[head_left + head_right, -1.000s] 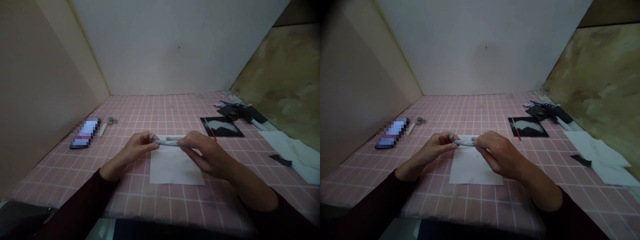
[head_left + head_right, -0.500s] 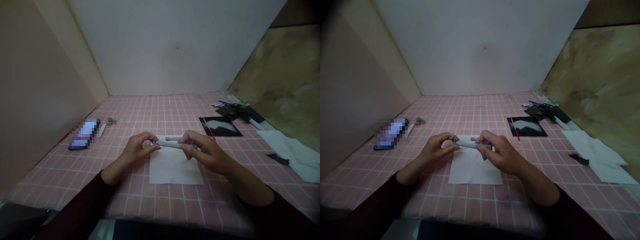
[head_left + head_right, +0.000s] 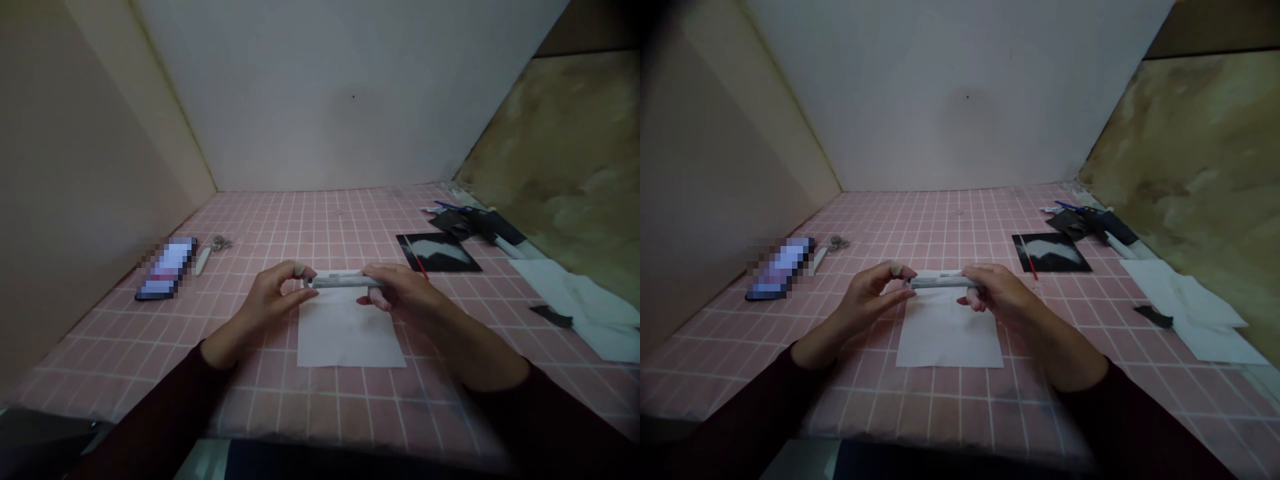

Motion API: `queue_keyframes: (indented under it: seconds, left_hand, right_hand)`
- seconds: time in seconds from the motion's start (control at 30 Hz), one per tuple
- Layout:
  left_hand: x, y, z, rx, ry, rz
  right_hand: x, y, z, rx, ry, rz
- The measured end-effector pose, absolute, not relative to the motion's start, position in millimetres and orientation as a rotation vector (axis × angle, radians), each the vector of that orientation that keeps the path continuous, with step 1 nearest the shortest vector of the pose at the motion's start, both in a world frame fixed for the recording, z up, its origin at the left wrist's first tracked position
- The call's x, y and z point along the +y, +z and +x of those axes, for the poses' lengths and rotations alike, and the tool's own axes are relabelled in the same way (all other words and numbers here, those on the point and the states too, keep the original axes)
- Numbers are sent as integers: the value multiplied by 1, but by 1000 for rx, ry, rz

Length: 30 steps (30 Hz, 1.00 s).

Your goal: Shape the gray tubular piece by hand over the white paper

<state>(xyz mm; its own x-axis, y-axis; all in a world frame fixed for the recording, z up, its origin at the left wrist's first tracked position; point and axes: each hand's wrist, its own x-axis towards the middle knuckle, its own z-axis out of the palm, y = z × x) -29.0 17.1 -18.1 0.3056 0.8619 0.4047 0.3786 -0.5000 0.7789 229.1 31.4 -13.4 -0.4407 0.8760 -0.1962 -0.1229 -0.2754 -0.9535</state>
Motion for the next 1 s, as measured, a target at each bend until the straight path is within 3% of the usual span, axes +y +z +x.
queue_keyframes:
  seconds: [0.27,0.47,1.0]
  left_hand:
    - [17,-15,-27,1107,1067,2124]
    - [16,-21,-24,1022,1008,1631]
    - [19,-24,-21,1014,991,1274]
  right_hand:
    - [32,-16,228,-1189,1863,-1064]
    - [30,-17,224,-1279,1718,-1070]
    - [8,-7,221,-2143,539,-754]
